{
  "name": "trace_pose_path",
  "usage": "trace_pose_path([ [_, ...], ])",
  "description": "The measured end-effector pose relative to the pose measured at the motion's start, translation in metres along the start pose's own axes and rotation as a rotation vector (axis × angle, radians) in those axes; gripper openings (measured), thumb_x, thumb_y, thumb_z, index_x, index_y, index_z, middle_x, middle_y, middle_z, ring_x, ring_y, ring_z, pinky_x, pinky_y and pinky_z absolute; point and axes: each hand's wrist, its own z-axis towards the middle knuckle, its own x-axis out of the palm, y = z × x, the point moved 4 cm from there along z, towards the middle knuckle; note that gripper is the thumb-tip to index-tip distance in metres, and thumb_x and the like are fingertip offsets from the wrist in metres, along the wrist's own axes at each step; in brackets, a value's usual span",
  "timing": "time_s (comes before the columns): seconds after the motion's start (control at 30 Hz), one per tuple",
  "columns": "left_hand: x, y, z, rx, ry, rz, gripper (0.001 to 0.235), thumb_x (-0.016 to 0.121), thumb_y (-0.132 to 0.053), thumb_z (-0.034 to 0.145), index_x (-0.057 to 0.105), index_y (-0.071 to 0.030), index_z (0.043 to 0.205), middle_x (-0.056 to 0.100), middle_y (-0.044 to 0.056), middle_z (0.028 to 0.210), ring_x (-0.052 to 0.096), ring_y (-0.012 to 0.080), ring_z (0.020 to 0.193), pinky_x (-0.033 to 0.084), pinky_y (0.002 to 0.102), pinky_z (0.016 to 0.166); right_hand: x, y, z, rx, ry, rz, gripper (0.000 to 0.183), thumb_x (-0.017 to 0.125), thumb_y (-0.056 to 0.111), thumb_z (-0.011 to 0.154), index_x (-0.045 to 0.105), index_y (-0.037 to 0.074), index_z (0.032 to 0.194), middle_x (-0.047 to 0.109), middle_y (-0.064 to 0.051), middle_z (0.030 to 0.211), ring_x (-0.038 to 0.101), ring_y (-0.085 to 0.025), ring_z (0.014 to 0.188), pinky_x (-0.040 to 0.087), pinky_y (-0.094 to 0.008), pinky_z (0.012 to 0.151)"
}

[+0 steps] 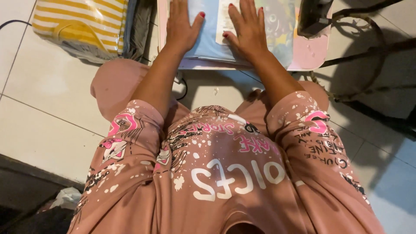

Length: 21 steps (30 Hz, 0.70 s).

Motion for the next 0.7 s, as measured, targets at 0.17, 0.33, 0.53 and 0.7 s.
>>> trace_pose_path([
  [0.17,0.007,0.023,-0.003,-0.101,0.020,-0.233,0.062,0.066,-0.027,0.111,0.029,-0.011,0.158,0.037,0.021,0.163,0.042,0.0436,0.150,0.037,0.049,0.123,-0.049,-0.082,-0.033,0.168,-0.430,0.186,0.034,0.067,0.014,0.104,0.059,-0.002,0.133,0.064,-0.023,0.126,0.063,-0.042,0.108,0.050,-0.047,0.093],
  [0.33,0.008,0.025,-0.010,-0.049,-0.020,-0.250,0.065,0.070,-0.024,0.109,0.028,-0.008,0.155,0.037,0.021,0.158,0.047,0.0442,0.144,0.042,0.048,0.120,-0.014,-0.142,-0.078,0.970,0.040,0.741,0.074,0.033,0.057,0.101,0.051,0.003,0.147,0.049,-0.020,0.153,0.048,-0.033,0.139,0.037,-0.041,0.114],
  [0.53,0.015,0.030,-0.015,-0.070,-0.023,-0.189,0.070,0.071,-0.029,0.109,0.025,-0.010,0.157,0.040,0.021,0.158,0.052,0.0438,0.141,0.047,0.050,0.117,-0.004,-0.137,-0.065,1.224,0.049,1.032,0.123,0.034,0.091,0.062,0.043,0.010,0.154,0.042,-0.020,0.161,0.039,-0.045,0.145,0.034,-0.066,0.109],
  [0.7,0.020,0.041,-0.020,-0.031,-0.077,-0.318,0.072,0.070,-0.026,0.109,0.023,-0.009,0.161,0.032,0.020,0.165,0.039,0.0406,0.153,0.036,0.045,0.127,0.011,-0.150,-0.064,1.185,0.040,1.189,0.119,0.039,0.092,0.061,0.048,0.015,0.152,0.053,-0.016,0.156,0.053,-0.037,0.141,0.045,-0.051,0.111],
])
